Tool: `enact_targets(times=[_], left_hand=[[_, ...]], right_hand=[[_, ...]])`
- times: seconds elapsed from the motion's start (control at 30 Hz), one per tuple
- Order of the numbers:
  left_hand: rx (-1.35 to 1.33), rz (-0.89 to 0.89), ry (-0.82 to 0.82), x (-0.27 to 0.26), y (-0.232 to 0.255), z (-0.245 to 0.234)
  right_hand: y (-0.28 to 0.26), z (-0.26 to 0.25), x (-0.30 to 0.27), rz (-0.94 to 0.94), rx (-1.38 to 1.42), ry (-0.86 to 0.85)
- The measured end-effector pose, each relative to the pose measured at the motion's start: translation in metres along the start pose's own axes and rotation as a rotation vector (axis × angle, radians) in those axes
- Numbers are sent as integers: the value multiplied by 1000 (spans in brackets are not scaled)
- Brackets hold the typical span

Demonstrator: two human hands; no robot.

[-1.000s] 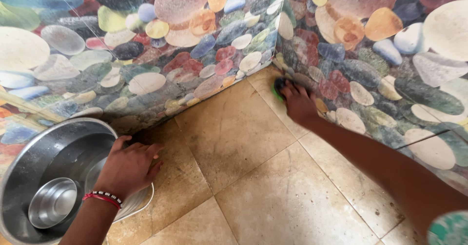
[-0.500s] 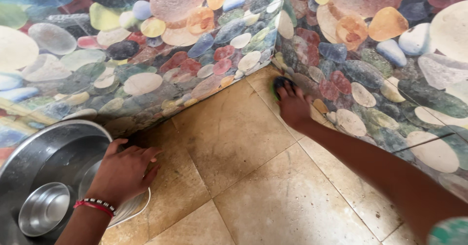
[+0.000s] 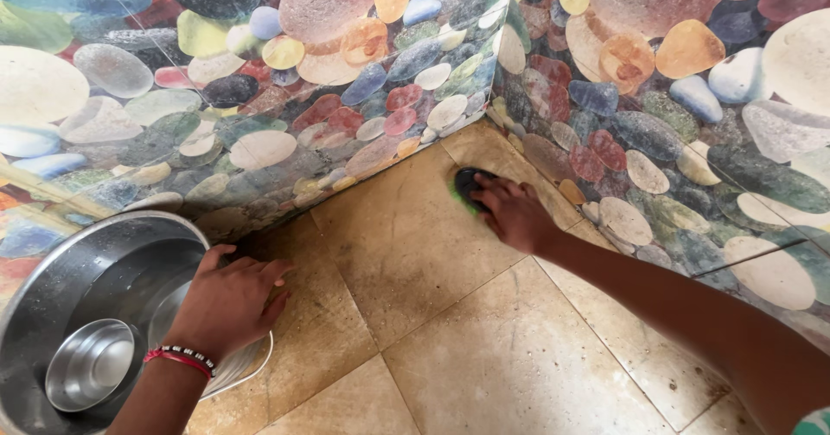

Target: The person scrubs the floor tiles near a wall by hand using a scouring pad and water from a bucket.

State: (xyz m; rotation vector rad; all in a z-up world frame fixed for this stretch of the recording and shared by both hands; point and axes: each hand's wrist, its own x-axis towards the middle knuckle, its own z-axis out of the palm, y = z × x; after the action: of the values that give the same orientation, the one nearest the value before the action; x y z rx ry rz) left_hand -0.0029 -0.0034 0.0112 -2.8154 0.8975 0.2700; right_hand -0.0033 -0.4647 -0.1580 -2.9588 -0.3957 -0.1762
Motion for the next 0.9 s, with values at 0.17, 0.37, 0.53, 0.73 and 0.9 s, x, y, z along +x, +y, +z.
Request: enact_targets(times=[0.17,0.37,0.53,0.73,0.9], left_hand=[[15,-2,-3,0,1,-3],[-4,11,8,1,0,-2],[-39,5,9,2,-3,0],[-71,21,74,0,-4,5],[3,3,38,-1,-1,2]], right_hand=[[17,10,40,255,-59,88],[-12,31,103,373,-70,-3],[-45,41,84,-123,54,-21],[4,4,65,-25,147,20],[-9,7,74,305,20,-66]])
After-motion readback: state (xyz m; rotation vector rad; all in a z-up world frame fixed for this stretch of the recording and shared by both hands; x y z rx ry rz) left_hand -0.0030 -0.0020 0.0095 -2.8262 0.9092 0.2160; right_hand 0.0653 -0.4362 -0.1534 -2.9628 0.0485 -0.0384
